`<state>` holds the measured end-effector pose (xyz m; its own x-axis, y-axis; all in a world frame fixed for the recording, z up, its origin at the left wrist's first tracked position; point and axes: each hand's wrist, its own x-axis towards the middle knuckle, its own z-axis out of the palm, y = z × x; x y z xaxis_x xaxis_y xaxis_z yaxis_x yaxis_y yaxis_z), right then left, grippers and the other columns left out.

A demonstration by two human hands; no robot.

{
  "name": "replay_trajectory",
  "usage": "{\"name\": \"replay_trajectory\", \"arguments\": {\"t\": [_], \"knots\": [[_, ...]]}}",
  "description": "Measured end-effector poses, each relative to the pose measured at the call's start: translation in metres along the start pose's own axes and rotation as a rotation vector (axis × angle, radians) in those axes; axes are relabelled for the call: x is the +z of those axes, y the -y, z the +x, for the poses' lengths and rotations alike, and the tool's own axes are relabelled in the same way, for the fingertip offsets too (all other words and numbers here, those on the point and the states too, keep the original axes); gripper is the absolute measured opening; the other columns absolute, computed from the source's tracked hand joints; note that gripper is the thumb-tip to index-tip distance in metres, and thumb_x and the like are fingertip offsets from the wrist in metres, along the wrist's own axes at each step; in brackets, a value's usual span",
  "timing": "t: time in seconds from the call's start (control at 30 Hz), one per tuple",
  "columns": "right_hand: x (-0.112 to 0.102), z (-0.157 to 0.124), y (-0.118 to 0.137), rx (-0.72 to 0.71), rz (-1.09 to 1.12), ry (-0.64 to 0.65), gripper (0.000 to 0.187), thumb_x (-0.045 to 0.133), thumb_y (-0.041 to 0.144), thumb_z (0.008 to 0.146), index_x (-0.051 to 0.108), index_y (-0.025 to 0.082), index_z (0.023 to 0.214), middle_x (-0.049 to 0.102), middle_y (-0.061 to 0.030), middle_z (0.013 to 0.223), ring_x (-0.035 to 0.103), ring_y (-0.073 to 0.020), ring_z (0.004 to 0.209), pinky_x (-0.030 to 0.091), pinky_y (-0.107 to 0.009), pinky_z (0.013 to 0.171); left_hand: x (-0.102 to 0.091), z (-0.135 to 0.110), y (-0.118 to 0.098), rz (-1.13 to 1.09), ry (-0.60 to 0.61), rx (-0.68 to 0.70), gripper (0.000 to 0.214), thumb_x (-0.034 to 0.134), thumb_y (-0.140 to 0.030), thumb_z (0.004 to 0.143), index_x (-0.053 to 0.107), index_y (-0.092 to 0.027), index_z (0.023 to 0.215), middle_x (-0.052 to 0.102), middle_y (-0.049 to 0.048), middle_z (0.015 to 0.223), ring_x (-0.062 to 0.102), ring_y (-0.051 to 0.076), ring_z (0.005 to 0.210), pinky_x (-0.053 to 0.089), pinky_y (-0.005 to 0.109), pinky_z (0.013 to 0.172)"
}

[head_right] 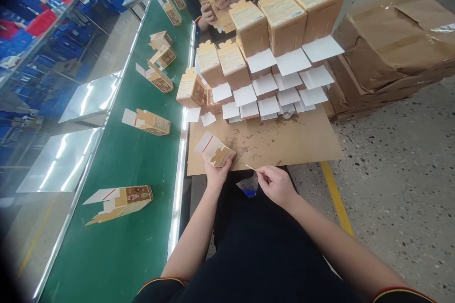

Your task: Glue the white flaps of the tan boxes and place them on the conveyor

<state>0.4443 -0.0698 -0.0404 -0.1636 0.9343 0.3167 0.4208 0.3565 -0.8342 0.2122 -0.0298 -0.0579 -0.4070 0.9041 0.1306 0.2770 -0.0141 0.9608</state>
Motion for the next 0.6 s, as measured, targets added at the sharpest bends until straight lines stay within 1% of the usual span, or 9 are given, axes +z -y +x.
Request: {"name": "replay_trajectory", "arguments": {"t": [0.1, 0.17, 0.23, 0.3, 0.37, 0.43, 0.5, 0.53, 0.6], "knots": [[-0.001, -0.002, 0.002, 0.047, 0.037, -0.001, 0.024, 0.064, 0.028, 0.108, 0.079, 0.025, 0.09, 0.074, -0.003, 0.074, 0.063, -0.0167, 0.059, 0.054, -0.03, 0.058, -0.004, 0.004, 0.002, -0.006, -0.002, 0.025, 0.076, 0.105, -0.039, 0.075, 0.062, -0.023, 0.135, 0.073, 0.0173, 0.132, 0.076, 0.038, 0.129, 0.063, 0.055, 0.115], [-0.003, -0.001, 0.001, 0.057, 0.054, -0.034, 0.024, 0.065, 0.03, 0.108, 0.08, 0.025, 0.09, 0.075, -0.0036, 0.075, 0.062, -0.0164, 0.057, 0.053, -0.029, 0.056, -0.022, 0.018, 0.005, -0.008, -0.101, 0.009, 0.08, 0.106, -0.04, 0.074, 0.06, -0.023, 0.137, 0.073, 0.0183, 0.135, 0.076, 0.039, 0.13, 0.063, 0.058, 0.116], [-0.007, 0.0, -0.001, 0.058, 0.056, -0.078, 0.024, 0.067, 0.032, 0.108, 0.08, 0.025, 0.089, 0.073, -0.0028, 0.071, 0.061, -0.016, 0.055, 0.052, -0.029, 0.054, -0.053, 0.041, 0.01, -0.007, -0.283, 0.0, 0.088, 0.106, -0.04, 0.074, 0.054, -0.025, 0.143, 0.072, 0.0183, 0.142, 0.075, 0.038, 0.134, 0.061, 0.059, 0.12], [-0.012, 0.003, -0.005, 0.066, 0.049, -0.106, 0.023, 0.069, 0.033, 0.107, 0.081, 0.025, 0.088, 0.071, -0.0019, 0.068, 0.06, -0.0161, 0.053, 0.052, -0.03, 0.053, -0.093, 0.071, 0.016, 0.017, -0.453, 0.023, 0.098, 0.106, -0.041, 0.075, 0.045, -0.027, 0.15, 0.067, 0.0182, 0.153, 0.071, 0.035, 0.143, 0.057, 0.057, 0.125], [-0.015, 0.007, -0.007, 0.069, 0.047, -0.119, 0.023, 0.07, 0.034, 0.106, 0.081, 0.025, 0.088, 0.071, -0.0019, 0.068, 0.06, -0.0162, 0.053, 0.052, -0.03, 0.053, -0.129, 0.101, 0.024, 0.075, -0.549, 0.014, 0.098, 0.104, -0.042, 0.078, 0.041, -0.025, 0.151, 0.063, 0.019, 0.158, 0.067, 0.032, 0.149, 0.056, 0.053, 0.128], [-0.015, 0.011, -0.009, 0.06, 0.051, -0.124, 0.023, 0.071, 0.035, 0.106, 0.081, 0.025, 0.087, 0.071, -0.0018, 0.067, 0.06, -0.0161, 0.053, 0.052, -0.03, 0.053, -0.155, 0.124, 0.031, 0.144, -0.614, -0.088, 0.095, 0.103, -0.042, 0.078, 0.042, -0.023, 0.148, 0.064, 0.0198, 0.155, 0.068, 0.032, 0.148, 0.055, 0.053, 0.127], [-0.017, 0.014, -0.011, 0.05, 0.045, -0.134, 0.025, 0.07, 0.036, 0.106, 0.08, 0.025, 0.086, 0.071, -0.0019, 0.067, 0.06, -0.0161, 0.053, 0.052, -0.03, 0.052, -0.167, 0.135, 0.038, 0.18, -0.645, -0.194, 0.099, 0.104, -0.039, 0.075, 0.041, -0.02, 0.149, 0.064, 0.0215, 0.154, 0.067, 0.034, 0.147, 0.053, 0.057, 0.128], [-0.018, 0.014, -0.012, 0.049, 0.036, -0.143, 0.026, 0.07, 0.036, 0.107, 0.08, 0.025, 0.086, 0.071, -0.002, 0.067, 0.06, -0.016, 0.053, 0.052, -0.03, 0.052, -0.169, 0.136, 0.04, 0.194, -0.647, -0.214, 0.105, 0.105, -0.036, 0.073, 0.039, -0.019, 0.153, 0.062, 0.0236, 0.157, 0.065, 0.035, 0.151, 0.05, 0.058, 0.131], [-0.025, 0.012, -0.017, 0.057, 0.005, -0.167, 0.026, 0.07, 0.037, 0.107, 0.081, 0.025, 0.087, 0.072, -0.0023, 0.068, 0.061, -0.016, 0.053, 0.053, -0.03, 0.053, -0.167, 0.128, 0.042, 0.271, -0.655, -0.196, 0.121, 0.105, -0.031, 0.07, 0.03, -0.017, 0.164, 0.048, 0.0295, 0.17, 0.05, 0.04, 0.165, 0.039, 0.061, 0.138]]}}
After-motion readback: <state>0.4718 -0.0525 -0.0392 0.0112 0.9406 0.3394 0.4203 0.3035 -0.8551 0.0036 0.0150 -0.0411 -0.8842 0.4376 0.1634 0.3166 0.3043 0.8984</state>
